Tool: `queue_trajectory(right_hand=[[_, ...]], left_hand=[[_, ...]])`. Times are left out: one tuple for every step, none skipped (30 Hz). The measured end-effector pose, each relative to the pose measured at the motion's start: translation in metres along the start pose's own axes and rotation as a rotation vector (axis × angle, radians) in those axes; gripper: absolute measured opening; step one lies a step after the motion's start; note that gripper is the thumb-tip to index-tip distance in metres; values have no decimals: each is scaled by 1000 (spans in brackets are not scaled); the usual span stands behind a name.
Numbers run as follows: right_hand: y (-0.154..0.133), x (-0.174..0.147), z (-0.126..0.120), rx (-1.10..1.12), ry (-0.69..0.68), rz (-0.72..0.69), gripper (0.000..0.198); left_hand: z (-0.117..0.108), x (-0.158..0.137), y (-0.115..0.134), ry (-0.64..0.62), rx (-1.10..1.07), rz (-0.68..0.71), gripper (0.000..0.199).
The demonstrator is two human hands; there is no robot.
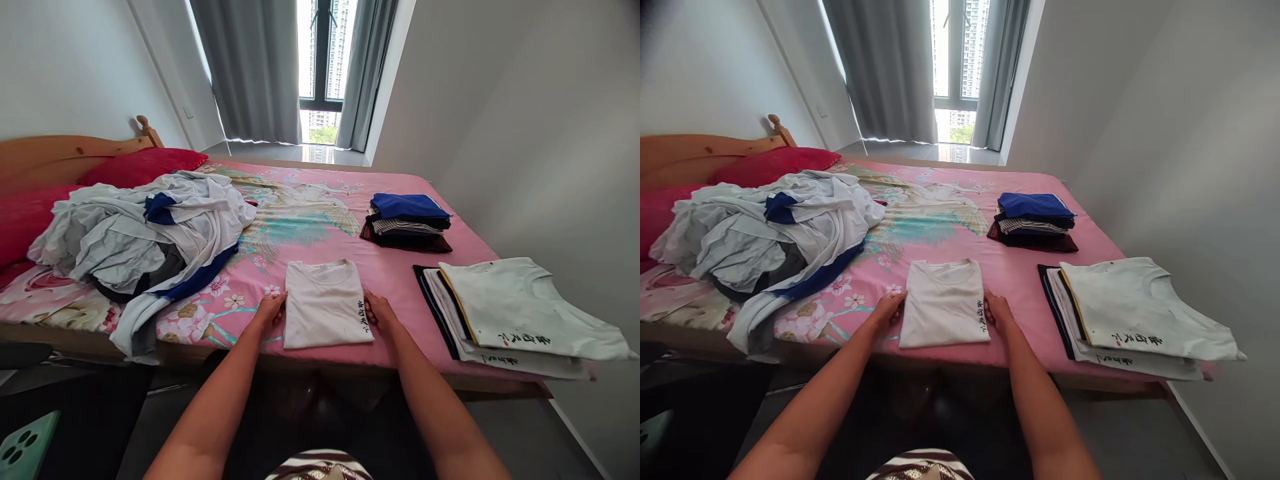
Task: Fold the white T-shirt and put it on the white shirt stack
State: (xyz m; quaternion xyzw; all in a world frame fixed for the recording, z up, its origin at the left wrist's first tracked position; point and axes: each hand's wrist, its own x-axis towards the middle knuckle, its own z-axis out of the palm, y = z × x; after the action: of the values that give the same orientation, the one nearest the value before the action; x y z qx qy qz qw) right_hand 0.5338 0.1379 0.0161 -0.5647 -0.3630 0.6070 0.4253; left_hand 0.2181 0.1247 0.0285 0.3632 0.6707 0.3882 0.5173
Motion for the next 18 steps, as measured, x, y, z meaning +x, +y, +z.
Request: queue_trajectory(right_hand=[[0,-3,-3,-7,-31,9,37],[0,-5,-7,-17,-60,20,36],[0,-8,-10,-29,-88,32,36],[1,-10,-13,-42,-115,46,35],[3,-12,-15,-56,-140,58,35],[4,-13,-17,-69,-162,69,36],[5,-14,-18,-79,-184,79,37],[7,-15,-18,-88,-197,85,38],[8,-15,-18,-95,-198,84,40],[9,-15,-16,-99,-185,76,41],[11,-14,-14,-100,-159,60,42],[12,-14,-12,-98,-123,39,42],[14,-14,-11,-94,-83,17,43],[15,-14,-9,-90,-49,-2,43],[16,-14,-8,-86,-27,-13,43],[16,-15,-7,-86,-15,-17,43],[16,-17,-7,-91,-18,-12,44],[14,-19,-8,-97,-34,2,44]], left_hand=[[-4,-2,0,-54,10,-16,39],[-9,-4,0,-110,18,-32,39],[-13,-7,1,-161,25,-45,39],[-17,-9,1,-203,32,-56,39],[-21,-11,0,-237,36,-63,39],[-23,-13,0,-260,39,-67,38],[-24,-14,0,-272,42,-67,38],[-24,-15,-1,-272,44,-65,38],[-23,-16,-2,-262,47,-61,37],[-21,-16,-4,-238,50,-54,36],[-18,-17,-5,-203,54,-46,34],[-14,-17,-7,-159,57,-35,33],[-11,-18,-9,-113,58,-23,32],[-8,-19,-11,-73,57,-11,31],[-6,-21,-12,-44,54,-3,31],[-5,-23,-12,-33,51,1,31],[-5,-25,-13,-39,48,-2,31],[-7,-27,-12,-61,47,-10,33]])
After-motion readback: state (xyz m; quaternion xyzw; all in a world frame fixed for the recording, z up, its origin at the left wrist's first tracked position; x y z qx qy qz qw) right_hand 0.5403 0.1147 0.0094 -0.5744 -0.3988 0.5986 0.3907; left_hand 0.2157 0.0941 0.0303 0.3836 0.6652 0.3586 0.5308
